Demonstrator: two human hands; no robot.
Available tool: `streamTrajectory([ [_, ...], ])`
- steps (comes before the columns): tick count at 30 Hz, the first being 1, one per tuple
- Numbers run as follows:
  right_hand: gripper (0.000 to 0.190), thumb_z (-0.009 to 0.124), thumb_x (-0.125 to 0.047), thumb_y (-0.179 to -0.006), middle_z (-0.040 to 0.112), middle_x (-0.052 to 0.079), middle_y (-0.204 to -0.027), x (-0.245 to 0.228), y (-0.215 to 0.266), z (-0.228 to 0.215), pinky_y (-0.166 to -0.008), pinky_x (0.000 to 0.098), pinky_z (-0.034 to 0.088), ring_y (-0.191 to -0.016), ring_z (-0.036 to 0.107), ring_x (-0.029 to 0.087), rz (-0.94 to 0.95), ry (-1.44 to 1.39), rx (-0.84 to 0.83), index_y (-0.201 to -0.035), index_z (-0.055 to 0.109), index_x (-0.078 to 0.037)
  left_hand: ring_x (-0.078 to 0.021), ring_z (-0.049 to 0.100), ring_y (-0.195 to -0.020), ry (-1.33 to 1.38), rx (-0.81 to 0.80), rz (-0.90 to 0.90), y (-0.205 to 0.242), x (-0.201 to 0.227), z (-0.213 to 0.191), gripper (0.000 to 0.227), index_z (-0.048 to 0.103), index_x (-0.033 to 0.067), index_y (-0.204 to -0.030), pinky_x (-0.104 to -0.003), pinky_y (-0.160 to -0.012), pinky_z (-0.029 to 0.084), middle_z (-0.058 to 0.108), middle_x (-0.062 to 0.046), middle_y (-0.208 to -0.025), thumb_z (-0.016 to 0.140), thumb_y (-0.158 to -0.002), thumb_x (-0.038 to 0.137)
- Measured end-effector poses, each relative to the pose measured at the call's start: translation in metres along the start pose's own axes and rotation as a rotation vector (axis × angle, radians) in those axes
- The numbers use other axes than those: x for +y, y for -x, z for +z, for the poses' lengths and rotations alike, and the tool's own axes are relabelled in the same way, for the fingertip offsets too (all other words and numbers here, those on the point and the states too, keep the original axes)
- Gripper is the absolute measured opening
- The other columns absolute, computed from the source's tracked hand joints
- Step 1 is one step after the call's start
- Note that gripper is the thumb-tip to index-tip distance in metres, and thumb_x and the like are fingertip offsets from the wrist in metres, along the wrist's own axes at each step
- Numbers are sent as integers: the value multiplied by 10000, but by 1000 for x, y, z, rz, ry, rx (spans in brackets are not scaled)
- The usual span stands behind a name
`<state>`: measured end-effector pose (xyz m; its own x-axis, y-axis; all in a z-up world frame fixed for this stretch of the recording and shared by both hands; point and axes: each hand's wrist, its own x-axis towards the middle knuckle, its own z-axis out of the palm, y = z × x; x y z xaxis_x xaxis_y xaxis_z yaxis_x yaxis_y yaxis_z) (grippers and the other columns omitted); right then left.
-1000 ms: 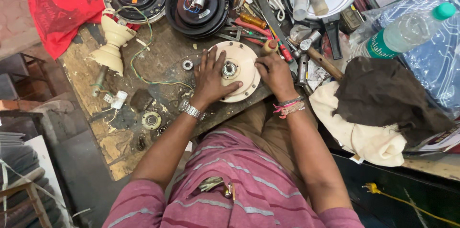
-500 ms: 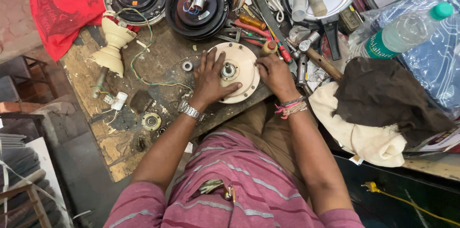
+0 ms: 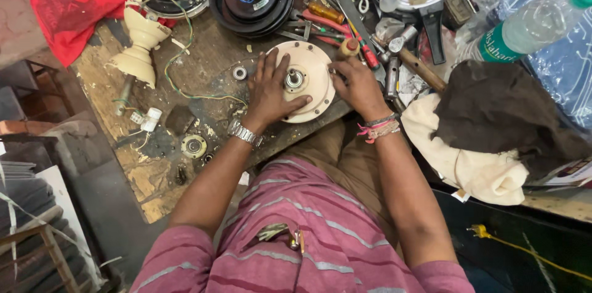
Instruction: The person works on a disassembled ceiling fan motor assembly on a cluttered workbench. They use a screwdriver to tighten screws on the motor housing and a hammer to tap the central shaft. The person also applies a substance from a small bottle to the motor components.
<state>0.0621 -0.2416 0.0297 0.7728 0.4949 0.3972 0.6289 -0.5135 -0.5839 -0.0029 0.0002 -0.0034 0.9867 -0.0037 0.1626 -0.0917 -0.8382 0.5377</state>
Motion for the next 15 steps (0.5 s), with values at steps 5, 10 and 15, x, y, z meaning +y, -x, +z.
streamTrajectory([
  [5,150,769,-112,-904,699,162,-993,-1,-9,2,-832,442,545,-942,688,369,50,34,27,-1028,722,-43,-473,191,-1523,-11,22,23,-2,-1,0,1155,383,122,-1571,-718,-1110,257,277,-208,-1640,855,-672,673],
  [10,258,723,-64,-876,691,179,-1000,-8,-5,-2,-812,442,547,-912,687,367,86,-37,-12,-1127,711,-6,-469,178,-1531,-8,-6,-2,-1,0,-1,1168,375,131,-1575,-722,-1104,253,266,-198,-1642,852,-662,681],
  [15,135,767,-115,-907,711,163,-994,-2,-7,5,-839,445,553,-936,693,365,116,73,30,-1011,734,-35,-453,151,-1543,-3,-43,-30,-4,1,-2,1171,367,131,-1576,-735,-1102,234,252,-196,-1654,844,-668,696],
])
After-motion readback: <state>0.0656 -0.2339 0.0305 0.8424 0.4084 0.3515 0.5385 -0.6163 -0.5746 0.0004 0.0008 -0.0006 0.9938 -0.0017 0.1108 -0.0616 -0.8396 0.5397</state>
